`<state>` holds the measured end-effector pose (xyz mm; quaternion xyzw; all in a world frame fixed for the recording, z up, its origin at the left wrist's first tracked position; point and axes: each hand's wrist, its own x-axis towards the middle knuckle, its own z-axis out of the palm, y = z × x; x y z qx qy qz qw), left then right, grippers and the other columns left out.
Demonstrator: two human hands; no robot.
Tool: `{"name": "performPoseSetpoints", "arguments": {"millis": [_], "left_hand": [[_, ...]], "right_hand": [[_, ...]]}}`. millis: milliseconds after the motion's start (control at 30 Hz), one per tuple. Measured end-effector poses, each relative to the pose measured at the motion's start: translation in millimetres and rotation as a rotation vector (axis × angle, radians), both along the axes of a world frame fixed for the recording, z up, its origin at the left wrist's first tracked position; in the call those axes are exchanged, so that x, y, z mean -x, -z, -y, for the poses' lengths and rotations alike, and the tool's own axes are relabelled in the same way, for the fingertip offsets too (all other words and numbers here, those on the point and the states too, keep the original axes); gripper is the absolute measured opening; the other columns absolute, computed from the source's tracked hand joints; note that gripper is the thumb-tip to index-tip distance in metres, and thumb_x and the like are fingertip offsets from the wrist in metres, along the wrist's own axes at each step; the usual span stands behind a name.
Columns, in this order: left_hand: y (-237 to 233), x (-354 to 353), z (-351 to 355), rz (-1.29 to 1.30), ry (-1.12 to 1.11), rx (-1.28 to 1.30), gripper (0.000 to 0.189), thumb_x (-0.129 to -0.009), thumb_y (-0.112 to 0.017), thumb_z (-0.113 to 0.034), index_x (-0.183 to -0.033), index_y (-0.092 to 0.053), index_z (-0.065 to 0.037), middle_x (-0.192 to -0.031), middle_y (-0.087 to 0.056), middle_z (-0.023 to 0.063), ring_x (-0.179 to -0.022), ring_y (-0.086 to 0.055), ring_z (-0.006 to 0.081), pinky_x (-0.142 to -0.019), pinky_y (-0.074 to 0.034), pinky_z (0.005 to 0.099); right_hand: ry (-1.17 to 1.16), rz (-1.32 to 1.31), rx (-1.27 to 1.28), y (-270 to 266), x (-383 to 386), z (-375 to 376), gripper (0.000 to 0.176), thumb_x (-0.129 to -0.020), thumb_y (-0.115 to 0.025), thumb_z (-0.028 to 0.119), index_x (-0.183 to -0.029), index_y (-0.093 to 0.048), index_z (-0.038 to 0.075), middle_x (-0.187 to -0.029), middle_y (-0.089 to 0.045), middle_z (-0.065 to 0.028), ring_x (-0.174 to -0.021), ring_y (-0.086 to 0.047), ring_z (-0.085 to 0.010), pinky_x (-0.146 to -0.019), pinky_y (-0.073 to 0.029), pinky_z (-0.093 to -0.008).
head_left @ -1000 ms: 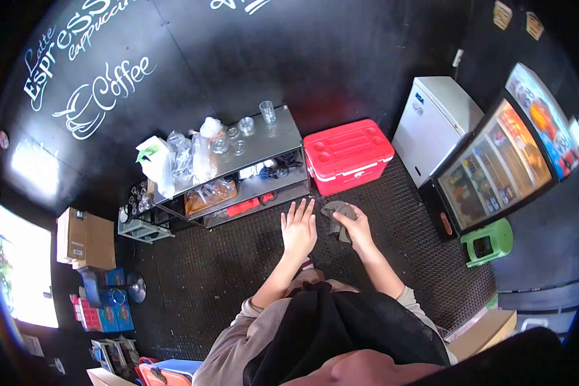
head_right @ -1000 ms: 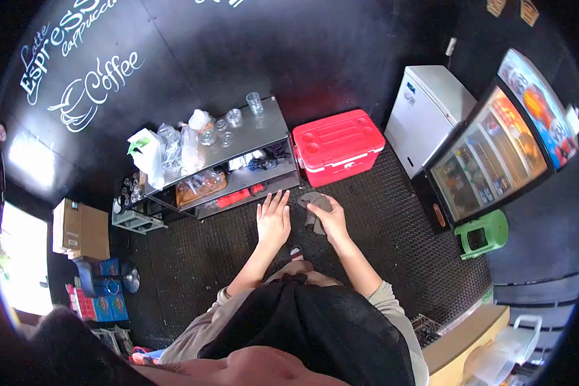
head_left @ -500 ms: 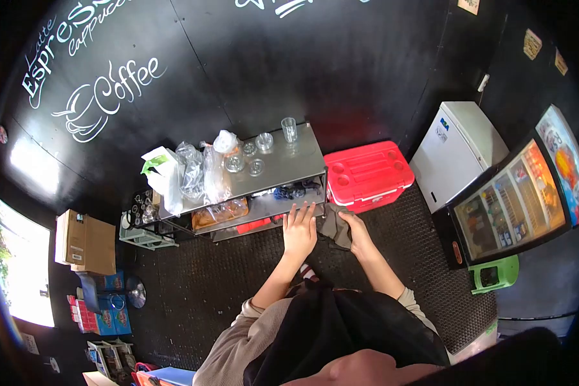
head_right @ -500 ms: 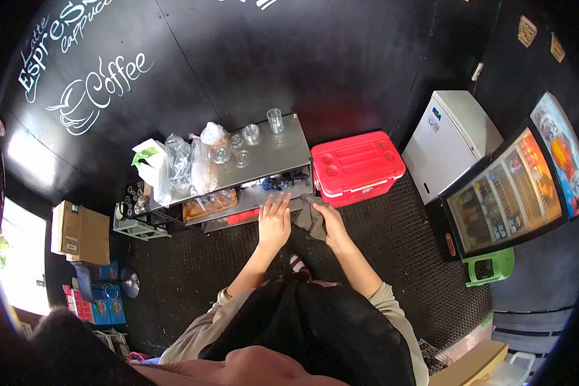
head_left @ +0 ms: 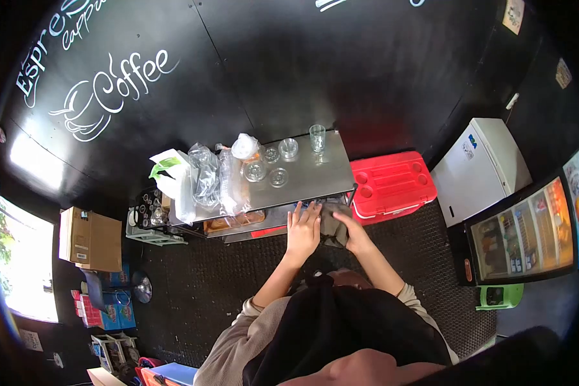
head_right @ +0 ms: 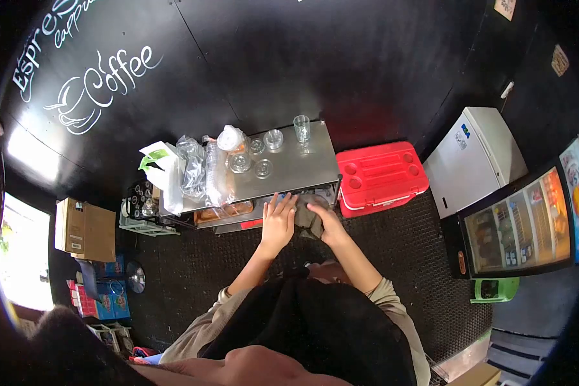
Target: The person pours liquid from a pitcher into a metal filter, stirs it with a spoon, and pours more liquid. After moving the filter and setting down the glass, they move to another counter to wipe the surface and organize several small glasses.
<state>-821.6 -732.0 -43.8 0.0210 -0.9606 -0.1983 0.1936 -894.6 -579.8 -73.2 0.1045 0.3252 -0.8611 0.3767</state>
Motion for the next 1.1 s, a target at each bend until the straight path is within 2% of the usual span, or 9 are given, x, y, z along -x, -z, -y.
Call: {"name": "performPoseSetpoints", "arguments": {"millis": [100,167,400,600,633,833,933,1000,1100], "left_hand": [[5,14,12,0.028,-0.001,-0.009,0.039,-0.097,-0.038,-0.02,-0.131,-0.053,-0.01,-0.136,-0.051,0.0125,-0.131,-0.038,0.0387,-0.106,-0.028,0.0572],[10,25,19,0.044,0.028,-0.167,0.039,-0.095,-0.043,-0.021,-0.132,-0.051,-0.011,-0.136,-0.05,0.0137,-0.131,-0.039,0.0382,-0.106,-0.03,0.0575],[32,67,43,0.037,-0.074,-0.054,0.04,-0.095,-0.041,-0.019,-0.133,-0.05,-0.01,-0.13,-0.054,0.0151,-0.126,-0.044,0.0395,-0.102,-0.035,0.0538],[50,129,55,0.116,-0.028,-0.176,0.042,-0.095,-0.043,-0.022,-0.134,-0.049,-0.009,-0.131,-0.053,0.0152,-0.125,-0.046,0.0376,-0.103,-0.034,0.054],[51,139,55,0.144,-0.027,-0.179,0.041,-0.095,-0.043,-0.022,-0.133,-0.049,-0.008,-0.131,-0.054,0.0153,-0.125,-0.046,0.0377,-0.103,-0.034,0.0536],[65,197,71,0.156,-0.069,-0.168,0.04,-0.095,-0.043,-0.023,-0.131,-0.05,-0.008,-0.13,-0.054,0.0154,-0.125,-0.045,0.0379,-0.104,-0.033,0.053],[73,223,78,0.146,-0.116,-0.153,0.039,-0.096,-0.043,-0.023,-0.131,-0.051,-0.008,-0.129,-0.055,0.0153,-0.124,-0.046,0.0379,-0.103,-0.034,0.0533],[81,239,81,0.127,-0.106,-0.199,0.038,-0.096,-0.043,-0.024,-0.128,-0.053,-0.008,-0.126,-0.057,0.015,-0.122,-0.047,0.038,-0.102,-0.035,0.0525],[91,255,81,0.148,-0.147,-0.207,0.035,-0.096,-0.044,-0.024,-0.122,-0.058,-0.007,-0.121,-0.06,0.0144,-0.118,-0.05,0.0377,-0.101,-0.038,0.0497]], "right_hand": [[-0.056,-0.172,-0.103,8,14,14,0.031,-0.085,-0.065,0.009,-0.115,-0.059,0.004,-0.108,-0.065,-0.008,-0.101,-0.062,-0.0191,-0.086,-0.051,-0.0332],[-0.063,-0.142,-0.09,9,25,23,0.032,-0.085,-0.065,0.01,-0.116,-0.058,0.003,-0.109,-0.065,-0.0077,-0.101,-0.062,-0.0186,-0.086,-0.05,-0.0335],[-0.075,-0.051,-0.179,27,77,50,0.03,-0.086,-0.066,0.015,-0.113,-0.061,0.002,-0.107,-0.066,-0.0062,-0.097,-0.063,-0.0177,-0.083,-0.05,-0.0342],[-0.022,-0.046,-0.311,40,132,68,0.034,-0.084,-0.071,0.021,-0.11,-0.062,0.0,-0.102,-0.067,-0.0092,-0.088,-0.065,-0.0197,-0.078,-0.051,-0.0332],[-0.034,-0.057,-0.358,43,144,69,0.034,-0.086,-0.069,0.018,-0.114,-0.06,0.001,-0.109,-0.065,-0.0087,-0.097,-0.063,-0.0206,-0.084,-0.05,-0.0356],[-0.023,-0.071,-0.334,82,224,56,0.037,-0.077,-0.077,0.013,-0.109,-0.063,0.0,-0.105,-0.067,-0.0089,-0.093,-0.065,-0.0205,-0.082,-0.052,-0.0336],[-0.02,-0.172,-0.351,69,256,49,0.035,-0.076,-0.076,0.009,-0.109,-0.064,0.003,-0.105,-0.067,-0.0068,-0.093,-0.065,-0.0193,-0.081,-0.052,-0.0342],[0.005,-0.049,-0.469,59,276,46,0.034,-0.076,-0.075,0.009,-0.108,-0.065,0.004,-0.103,-0.067,-0.0066,-0.092,-0.065,-0.0195,-0.08,-0.052,-0.0341],[0.027,-0.042,-0.445,101,313,41,0.036,-0.074,-0.076,0.012,-0.108,-0.064,0.003,-0.102,-0.067,-0.0083,-0.09,-0.066,-0.0217,-0.078,-0.052,-0.0356]]}}
